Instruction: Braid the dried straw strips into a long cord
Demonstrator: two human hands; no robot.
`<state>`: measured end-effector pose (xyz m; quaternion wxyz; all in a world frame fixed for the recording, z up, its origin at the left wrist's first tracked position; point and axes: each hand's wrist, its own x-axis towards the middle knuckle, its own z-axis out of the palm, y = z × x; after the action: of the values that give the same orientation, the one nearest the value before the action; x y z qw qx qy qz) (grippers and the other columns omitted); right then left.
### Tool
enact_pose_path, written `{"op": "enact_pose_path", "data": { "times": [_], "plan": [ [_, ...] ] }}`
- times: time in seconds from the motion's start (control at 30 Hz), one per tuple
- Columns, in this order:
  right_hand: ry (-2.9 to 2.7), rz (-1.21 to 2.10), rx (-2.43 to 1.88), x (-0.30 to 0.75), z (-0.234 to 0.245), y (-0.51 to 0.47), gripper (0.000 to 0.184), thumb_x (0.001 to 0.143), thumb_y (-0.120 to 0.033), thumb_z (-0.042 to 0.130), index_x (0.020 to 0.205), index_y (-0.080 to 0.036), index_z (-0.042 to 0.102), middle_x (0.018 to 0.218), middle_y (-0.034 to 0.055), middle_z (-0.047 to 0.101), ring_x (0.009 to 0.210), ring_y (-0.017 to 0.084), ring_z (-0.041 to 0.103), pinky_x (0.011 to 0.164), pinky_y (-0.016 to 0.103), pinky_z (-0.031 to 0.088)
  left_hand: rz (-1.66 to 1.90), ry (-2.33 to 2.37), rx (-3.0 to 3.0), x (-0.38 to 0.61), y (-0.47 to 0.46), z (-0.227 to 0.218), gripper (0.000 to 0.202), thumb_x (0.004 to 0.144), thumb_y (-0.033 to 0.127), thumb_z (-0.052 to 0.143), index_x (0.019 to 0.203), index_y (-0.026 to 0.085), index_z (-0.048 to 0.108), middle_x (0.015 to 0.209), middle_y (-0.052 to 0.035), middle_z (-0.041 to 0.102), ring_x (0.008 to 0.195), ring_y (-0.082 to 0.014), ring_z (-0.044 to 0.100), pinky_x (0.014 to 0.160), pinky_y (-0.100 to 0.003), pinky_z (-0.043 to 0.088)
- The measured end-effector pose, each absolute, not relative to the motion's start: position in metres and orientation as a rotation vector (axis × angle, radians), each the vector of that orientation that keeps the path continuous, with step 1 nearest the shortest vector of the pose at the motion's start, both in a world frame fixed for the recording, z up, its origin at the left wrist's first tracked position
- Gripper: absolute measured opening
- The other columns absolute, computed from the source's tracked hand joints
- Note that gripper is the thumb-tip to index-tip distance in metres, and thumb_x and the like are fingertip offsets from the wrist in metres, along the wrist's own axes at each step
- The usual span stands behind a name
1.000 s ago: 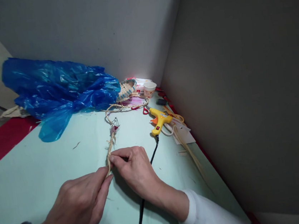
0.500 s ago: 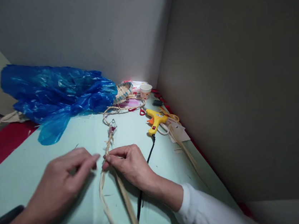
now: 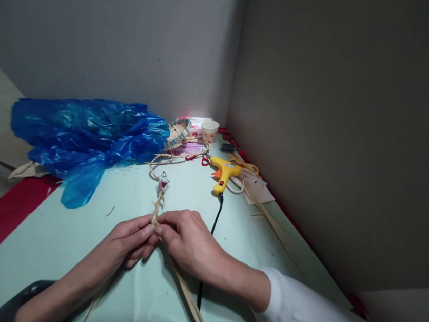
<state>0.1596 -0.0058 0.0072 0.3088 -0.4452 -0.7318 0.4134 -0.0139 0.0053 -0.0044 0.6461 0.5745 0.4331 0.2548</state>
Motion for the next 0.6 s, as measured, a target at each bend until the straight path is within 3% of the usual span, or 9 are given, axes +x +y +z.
{"op": "enact_pose_path", "data": {
  "times": [0.23, 0.37, 0.47, 0.6],
  "plan": [
    [-2.417, 0.486, -1.495, 0.155, 0.014, -0.016, 0.018, 0.088, -0.014, 0.046, 0.091, -0.016, 0.063, 0.078, 0.0076, 0.071, 0.064, 0.016, 0.063, 0.056, 0.026, 0.029, 0.618, 1.190, 1.490, -0.012, 0.001, -0.005, 0.020, 0.083, 0.034, 0.051, 0.083, 0.016, 0.059, 0.051, 0.0089, 0.033, 0.047, -0.0083, 0.027, 0.045, -0.022, 0.019],
    [-2.592, 0.126, -1.528, 0.151, 0.012, -0.021, 0.014, 0.081, -0.011, 0.049, 0.088, -0.015, 0.059, 0.073, 0.0074, 0.068, 0.060, 0.018, 0.060, 0.051, 0.030, 0.021, 0.588, 1.281, 1.566, -0.010, -0.003, -0.005, 0.022, 0.084, 0.032, 0.047, 0.070, 0.017, 0.055, 0.047, 0.0063, 0.043, 0.049, -0.0102, 0.036, 0.051, -0.023, 0.028],
    [-2.622, -0.068, -1.361, 0.148, 0.007, -0.025, 0.010, 0.079, -0.011, 0.050, 0.085, -0.015, 0.057, 0.070, 0.0065, 0.064, 0.060, 0.020, 0.057, 0.049, 0.031, 0.023, 0.633, 1.273, 1.559, -0.009, -0.005, -0.006, 0.025, 0.084, 0.032, 0.046, 0.065, 0.017, 0.053, 0.057, 0.0033, 0.051, 0.056, -0.0111, 0.043, 0.056, -0.024, 0.032],
    [-2.585, -0.379, -1.039, 0.145, -0.003, -0.032, 0.014, 0.081, -0.004, 0.045, 0.081, -0.013, 0.056, 0.065, 0.0060, 0.059, 0.055, 0.019, 0.051, 0.048, 0.032, 0.030, 0.666, 1.236, 1.393, -0.008, -0.005, -0.007, 0.026, 0.084, 0.037, 0.051, 0.067, 0.017, 0.053, 0.055, 0.0066, 0.041, 0.052, -0.0094, 0.036, 0.051, -0.023, 0.028]
  ]
}}
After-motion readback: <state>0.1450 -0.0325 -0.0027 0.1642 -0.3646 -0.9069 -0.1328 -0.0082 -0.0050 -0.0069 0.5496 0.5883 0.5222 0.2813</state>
